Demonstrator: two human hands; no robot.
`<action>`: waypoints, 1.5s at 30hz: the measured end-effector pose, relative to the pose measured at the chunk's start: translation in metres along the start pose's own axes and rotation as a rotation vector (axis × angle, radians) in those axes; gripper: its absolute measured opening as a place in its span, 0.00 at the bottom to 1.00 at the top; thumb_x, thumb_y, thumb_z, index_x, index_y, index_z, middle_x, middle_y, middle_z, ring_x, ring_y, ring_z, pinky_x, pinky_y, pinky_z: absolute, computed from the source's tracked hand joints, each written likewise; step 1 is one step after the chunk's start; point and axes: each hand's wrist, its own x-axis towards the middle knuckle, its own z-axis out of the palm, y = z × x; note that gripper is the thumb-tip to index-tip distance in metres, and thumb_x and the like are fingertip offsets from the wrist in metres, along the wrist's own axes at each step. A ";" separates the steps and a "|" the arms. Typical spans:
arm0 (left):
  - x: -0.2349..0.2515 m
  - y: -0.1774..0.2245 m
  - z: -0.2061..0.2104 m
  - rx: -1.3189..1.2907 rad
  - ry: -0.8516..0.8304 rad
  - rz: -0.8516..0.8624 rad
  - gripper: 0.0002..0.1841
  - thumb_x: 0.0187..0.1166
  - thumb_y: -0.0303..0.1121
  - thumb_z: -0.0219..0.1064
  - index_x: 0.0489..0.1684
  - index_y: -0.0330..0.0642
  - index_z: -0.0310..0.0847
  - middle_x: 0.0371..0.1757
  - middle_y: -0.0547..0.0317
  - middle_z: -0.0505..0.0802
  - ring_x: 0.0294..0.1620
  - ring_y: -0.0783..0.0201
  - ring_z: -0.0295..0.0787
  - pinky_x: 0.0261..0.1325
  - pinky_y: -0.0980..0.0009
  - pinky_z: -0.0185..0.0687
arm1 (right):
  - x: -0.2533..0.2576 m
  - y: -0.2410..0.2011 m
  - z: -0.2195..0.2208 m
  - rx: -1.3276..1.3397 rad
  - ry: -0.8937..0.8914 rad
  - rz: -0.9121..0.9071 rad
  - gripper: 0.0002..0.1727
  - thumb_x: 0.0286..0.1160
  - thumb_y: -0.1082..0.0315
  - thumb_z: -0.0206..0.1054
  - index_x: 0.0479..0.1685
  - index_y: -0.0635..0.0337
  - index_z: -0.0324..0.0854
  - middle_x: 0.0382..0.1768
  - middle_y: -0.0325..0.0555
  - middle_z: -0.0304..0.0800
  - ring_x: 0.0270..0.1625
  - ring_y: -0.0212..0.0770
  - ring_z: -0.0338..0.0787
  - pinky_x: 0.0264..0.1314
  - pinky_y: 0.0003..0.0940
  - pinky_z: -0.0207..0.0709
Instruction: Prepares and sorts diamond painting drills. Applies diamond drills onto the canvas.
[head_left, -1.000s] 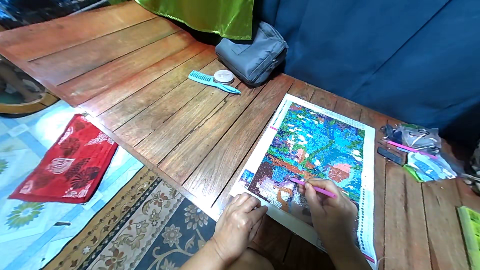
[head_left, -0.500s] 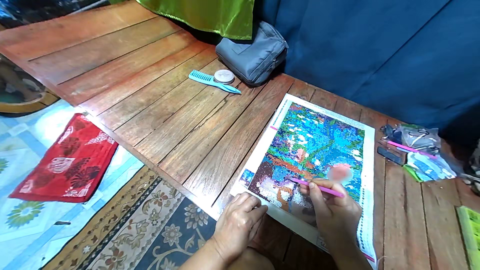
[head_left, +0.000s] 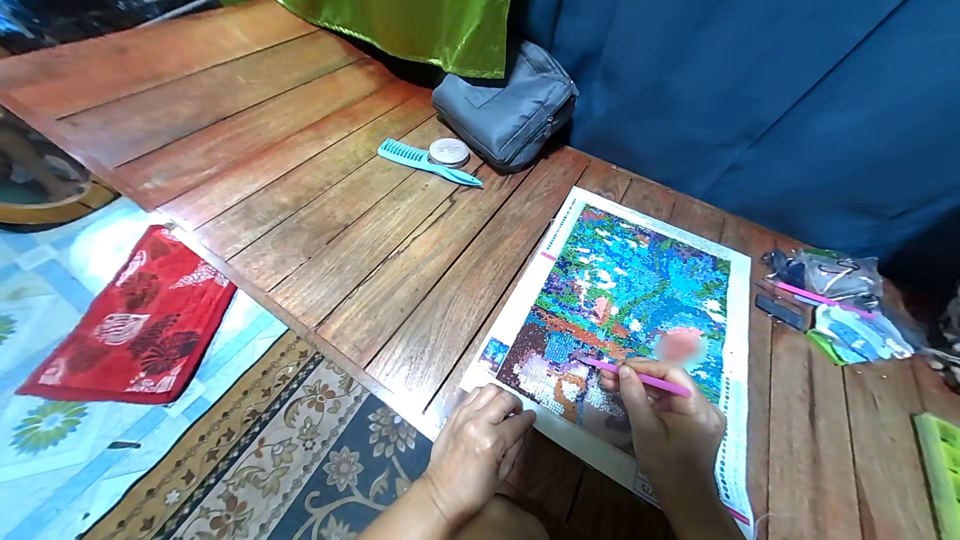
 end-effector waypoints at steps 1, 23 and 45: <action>0.000 0.000 0.000 -0.001 0.002 0.001 0.12 0.75 0.32 0.63 0.35 0.48 0.96 0.35 0.61 0.93 0.41 0.62 0.91 0.49 0.71 0.84 | 0.000 0.000 0.000 0.004 -0.003 0.001 0.11 0.76 0.65 0.63 0.35 0.64 0.85 0.27 0.37 0.91 0.30 0.15 0.88 0.35 0.09 0.80; 0.000 0.000 0.000 0.010 0.007 -0.001 0.11 0.74 0.32 0.63 0.35 0.48 0.96 0.35 0.62 0.93 0.41 0.63 0.91 0.48 0.71 0.84 | 0.001 0.000 0.001 0.006 0.011 -0.012 0.12 0.77 0.65 0.62 0.36 0.65 0.85 0.28 0.38 0.91 0.31 0.16 0.89 0.35 0.10 0.81; 0.000 0.000 0.000 -0.004 0.007 -0.005 0.11 0.74 0.32 0.63 0.35 0.48 0.96 0.35 0.62 0.93 0.42 0.63 0.90 0.50 0.71 0.84 | 0.006 -0.006 -0.004 0.113 0.045 0.123 0.08 0.76 0.67 0.64 0.38 0.63 0.83 0.29 0.31 0.93 0.32 0.17 0.92 0.37 0.13 0.85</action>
